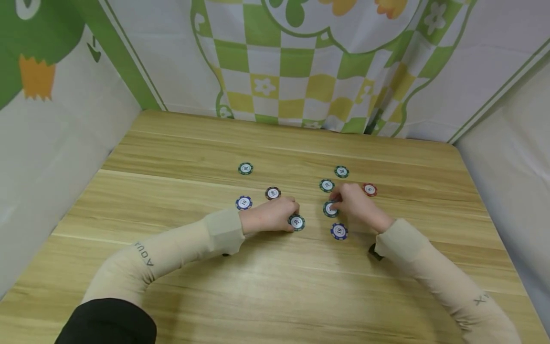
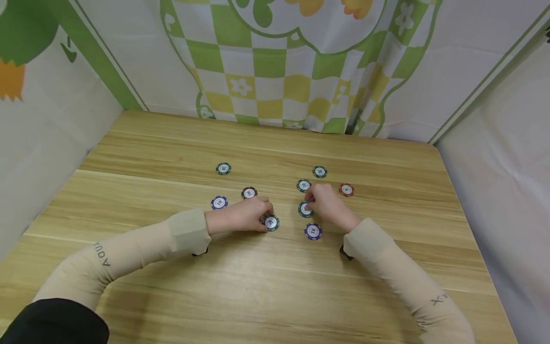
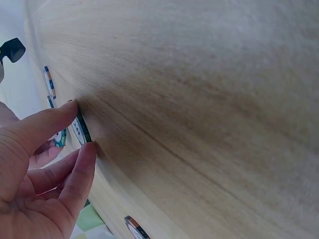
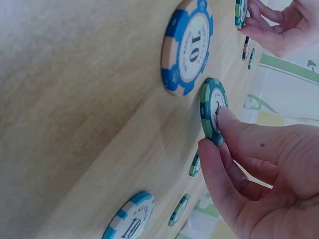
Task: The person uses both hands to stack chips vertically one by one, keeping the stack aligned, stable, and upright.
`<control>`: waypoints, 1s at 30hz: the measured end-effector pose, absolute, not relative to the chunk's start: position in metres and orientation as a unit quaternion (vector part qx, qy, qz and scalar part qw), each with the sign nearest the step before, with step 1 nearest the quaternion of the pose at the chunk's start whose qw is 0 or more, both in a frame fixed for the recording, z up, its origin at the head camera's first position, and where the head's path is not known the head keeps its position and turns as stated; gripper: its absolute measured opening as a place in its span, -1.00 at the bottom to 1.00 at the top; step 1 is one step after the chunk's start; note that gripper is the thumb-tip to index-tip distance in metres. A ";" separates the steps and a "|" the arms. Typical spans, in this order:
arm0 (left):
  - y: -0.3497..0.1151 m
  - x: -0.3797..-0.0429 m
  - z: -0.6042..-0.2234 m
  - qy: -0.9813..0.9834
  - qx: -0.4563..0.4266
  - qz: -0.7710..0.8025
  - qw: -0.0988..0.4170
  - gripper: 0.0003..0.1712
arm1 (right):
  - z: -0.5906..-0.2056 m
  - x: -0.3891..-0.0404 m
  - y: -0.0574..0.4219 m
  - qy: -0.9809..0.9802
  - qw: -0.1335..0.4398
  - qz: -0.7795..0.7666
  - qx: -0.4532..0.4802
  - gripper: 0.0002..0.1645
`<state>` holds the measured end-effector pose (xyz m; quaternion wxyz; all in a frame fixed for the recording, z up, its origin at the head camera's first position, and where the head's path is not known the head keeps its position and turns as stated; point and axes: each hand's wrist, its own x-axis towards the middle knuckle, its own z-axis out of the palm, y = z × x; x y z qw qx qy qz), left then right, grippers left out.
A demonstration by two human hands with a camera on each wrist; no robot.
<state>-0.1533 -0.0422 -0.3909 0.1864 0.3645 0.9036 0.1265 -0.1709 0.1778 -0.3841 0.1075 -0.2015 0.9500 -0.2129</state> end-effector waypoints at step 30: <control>-0.042 -0.155 -0.392 0.902 0.362 0.136 0.192 -0.62 | -0.370 -0.169 0.179 0.865 0.225 -0.443 -0.070 -0.76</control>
